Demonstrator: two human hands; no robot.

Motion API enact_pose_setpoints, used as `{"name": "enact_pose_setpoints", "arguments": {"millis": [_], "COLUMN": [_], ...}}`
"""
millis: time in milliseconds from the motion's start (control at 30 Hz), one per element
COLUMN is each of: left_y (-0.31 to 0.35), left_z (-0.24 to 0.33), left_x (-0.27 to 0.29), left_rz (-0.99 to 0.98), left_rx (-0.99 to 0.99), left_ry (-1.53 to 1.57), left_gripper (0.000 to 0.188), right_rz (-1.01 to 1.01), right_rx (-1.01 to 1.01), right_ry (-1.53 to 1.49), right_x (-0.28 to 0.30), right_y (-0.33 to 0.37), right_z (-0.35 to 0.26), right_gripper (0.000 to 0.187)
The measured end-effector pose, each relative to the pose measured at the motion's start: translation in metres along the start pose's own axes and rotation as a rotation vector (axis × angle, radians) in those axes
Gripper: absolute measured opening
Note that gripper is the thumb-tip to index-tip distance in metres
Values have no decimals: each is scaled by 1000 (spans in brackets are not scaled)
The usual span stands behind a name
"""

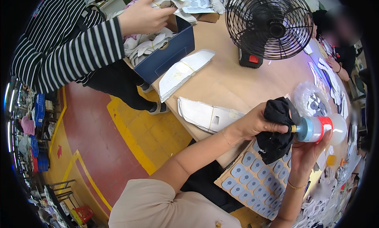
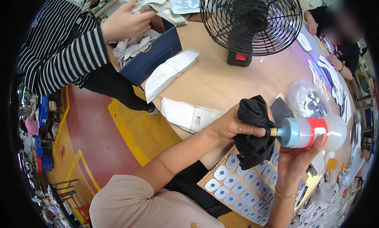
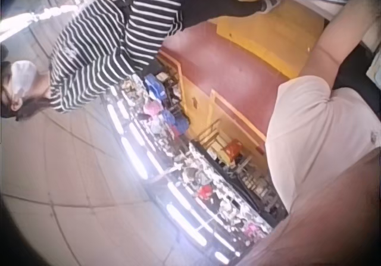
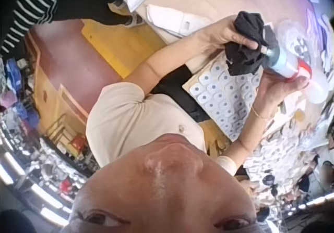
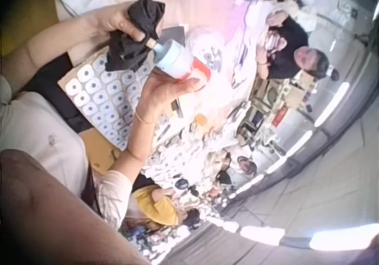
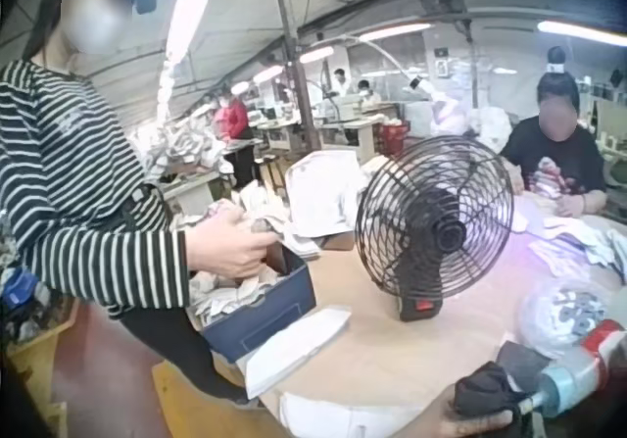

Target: The person applies glue from a squeeze bottle onto small gray fabric pieces arranged on a cardboard sheet. They then pick up a white fabric piece and place it over a glued gray piece, pressing it down to adhere.

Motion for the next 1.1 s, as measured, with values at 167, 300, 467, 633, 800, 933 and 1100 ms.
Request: {"name": "enact_pose_setpoints", "arguments": {"millis": [167,300,467,633,800,933,1100], "left_y": [0,1,-7,-10,-8,-8,-9], "left_z": [-2,6,2,0,2,5,4], "left_x": [-7,12,36,37,32,32,34], "left_rz": [161,144,-224,-263,-223,-258,-261], "left_rx": [-19,-74,-84,-68,-60,-58,-41], "left_ry": [181,518,775,744,689,664,688], "left_gripper": [29,25,36,38,38,41,42], "right_rz": [-55,0,0,-134,-242,-269,-284], "right_rx": [163,371,566,508,516,518,507], "right_ry": [-44,209,923,989,1011,1021,1108], "right_x": [22,62,36,23,11,5,1], "right_y": [-10,-28,-13,-13,-15,-17,-19], "right_z": [-10,-22,-25,-7,3,8,8], "right_gripper": [54,42,39,32,30,31,31]}}
Point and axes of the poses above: each hand's wrist, its own y-axis away from the middle knuckle, its own x-axis out of the back of the hand, z = x × y, the point moved 2 cm from there along -y, towards the middle knuckle, and after that the axes turned 13 degrees about y, right-handed, at the moved point
